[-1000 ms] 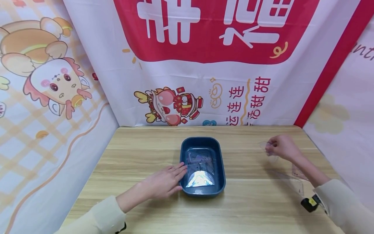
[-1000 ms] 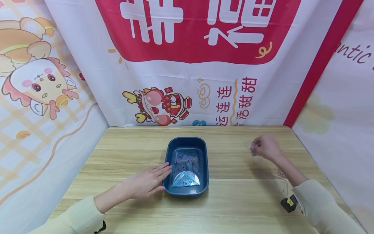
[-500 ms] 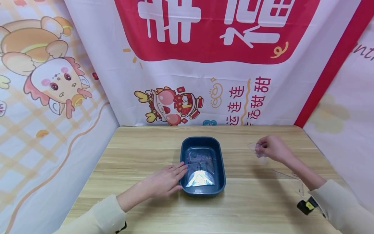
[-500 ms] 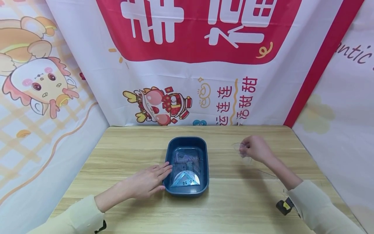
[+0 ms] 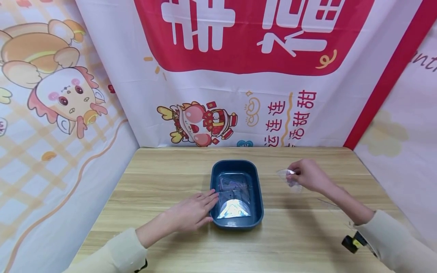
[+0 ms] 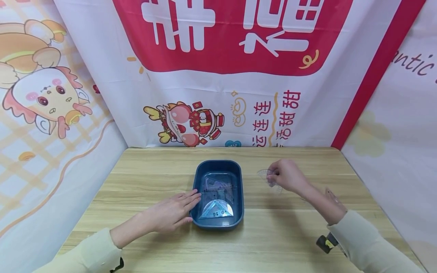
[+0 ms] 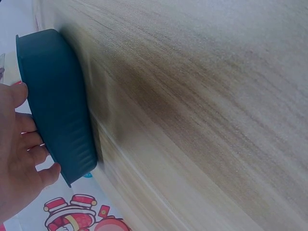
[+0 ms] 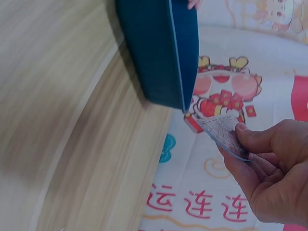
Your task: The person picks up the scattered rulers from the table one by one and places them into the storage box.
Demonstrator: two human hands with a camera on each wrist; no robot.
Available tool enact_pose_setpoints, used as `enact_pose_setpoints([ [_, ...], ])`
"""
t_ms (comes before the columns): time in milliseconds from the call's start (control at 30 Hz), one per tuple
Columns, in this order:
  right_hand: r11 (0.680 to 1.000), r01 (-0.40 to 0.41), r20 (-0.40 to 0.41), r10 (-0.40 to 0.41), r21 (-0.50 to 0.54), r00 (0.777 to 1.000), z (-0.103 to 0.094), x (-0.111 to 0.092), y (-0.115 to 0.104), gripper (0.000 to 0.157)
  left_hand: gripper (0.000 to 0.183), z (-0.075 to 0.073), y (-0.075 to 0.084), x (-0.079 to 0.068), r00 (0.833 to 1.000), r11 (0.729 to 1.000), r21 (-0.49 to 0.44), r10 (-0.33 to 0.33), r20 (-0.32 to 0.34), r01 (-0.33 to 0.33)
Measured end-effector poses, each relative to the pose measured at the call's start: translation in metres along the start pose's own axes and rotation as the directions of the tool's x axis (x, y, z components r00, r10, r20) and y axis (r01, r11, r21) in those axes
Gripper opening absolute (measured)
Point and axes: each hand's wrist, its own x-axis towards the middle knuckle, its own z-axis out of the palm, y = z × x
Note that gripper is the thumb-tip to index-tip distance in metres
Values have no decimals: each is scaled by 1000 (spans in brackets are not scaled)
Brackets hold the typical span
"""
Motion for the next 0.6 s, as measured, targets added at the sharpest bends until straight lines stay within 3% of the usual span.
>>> enact_pose_setpoints([
  [133, 1000, -12, 29, 12, 10, 1000, 3, 2, -11, 5, 62, 0, 0, 0, 1000, 1000, 2, 2, -2, -2],
  [600, 995, 83, 135, -91, 62, 987, 19, 13, -47, 4, 62, 0, 0, 1, 1000, 1000, -6, -6, 1, 6],
])
